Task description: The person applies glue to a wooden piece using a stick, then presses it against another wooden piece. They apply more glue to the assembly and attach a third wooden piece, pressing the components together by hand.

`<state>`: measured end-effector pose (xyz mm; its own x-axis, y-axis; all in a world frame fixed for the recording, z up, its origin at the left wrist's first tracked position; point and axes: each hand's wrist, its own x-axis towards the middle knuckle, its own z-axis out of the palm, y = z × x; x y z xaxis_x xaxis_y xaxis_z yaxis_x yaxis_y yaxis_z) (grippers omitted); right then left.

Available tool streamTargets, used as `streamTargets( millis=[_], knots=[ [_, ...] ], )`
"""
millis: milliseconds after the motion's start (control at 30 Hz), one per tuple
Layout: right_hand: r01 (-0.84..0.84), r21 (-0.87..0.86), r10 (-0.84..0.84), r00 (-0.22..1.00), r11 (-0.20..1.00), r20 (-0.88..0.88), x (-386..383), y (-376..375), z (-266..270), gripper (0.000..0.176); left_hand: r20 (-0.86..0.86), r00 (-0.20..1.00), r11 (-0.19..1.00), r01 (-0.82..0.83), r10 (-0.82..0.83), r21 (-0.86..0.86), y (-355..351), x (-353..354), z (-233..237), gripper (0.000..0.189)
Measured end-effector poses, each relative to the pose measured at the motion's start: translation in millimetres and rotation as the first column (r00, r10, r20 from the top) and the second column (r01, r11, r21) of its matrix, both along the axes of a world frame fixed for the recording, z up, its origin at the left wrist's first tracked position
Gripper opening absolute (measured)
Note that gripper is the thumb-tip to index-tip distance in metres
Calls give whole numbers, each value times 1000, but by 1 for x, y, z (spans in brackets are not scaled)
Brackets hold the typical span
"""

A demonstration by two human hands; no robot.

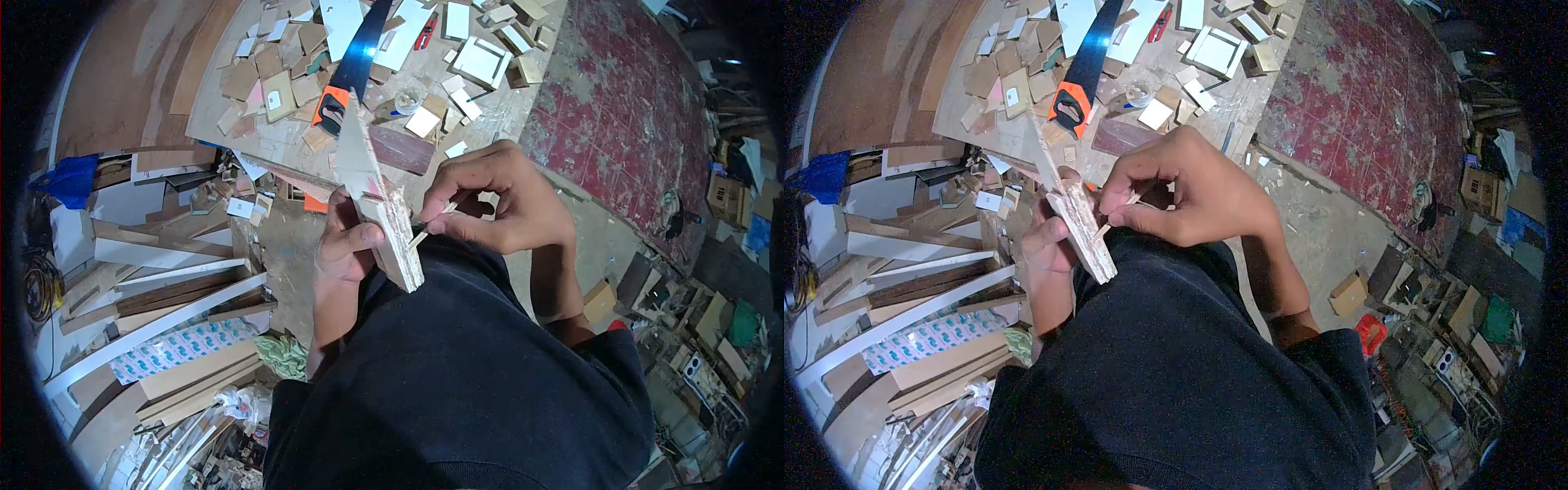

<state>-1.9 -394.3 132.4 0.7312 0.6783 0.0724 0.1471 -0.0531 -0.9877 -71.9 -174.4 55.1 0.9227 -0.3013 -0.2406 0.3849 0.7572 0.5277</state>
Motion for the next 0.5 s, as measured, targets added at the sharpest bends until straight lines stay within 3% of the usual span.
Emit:
streamTargets(
  millis=[200,267,433,500],
  knots=[
    [0,-3,0,999,1000,43,6,-4,2,7,32,999,996,-3,0,95,-2,-1,3,59],
    [-2,-22,3,999,1000,51,9,-8,4,7,-32,999,999,0,2,47,-3,-3,1,58],
    [128,32,-129,991,991,25,-2,-6,-4,7,13,1000,999,21,-20,-37,-4,-2,-6,56],
    [104,32,-105,994,994,17,-6,-3,-7,7,-11,996,996,-87,87,-37,-6,-4,-6,54]
  ],
)
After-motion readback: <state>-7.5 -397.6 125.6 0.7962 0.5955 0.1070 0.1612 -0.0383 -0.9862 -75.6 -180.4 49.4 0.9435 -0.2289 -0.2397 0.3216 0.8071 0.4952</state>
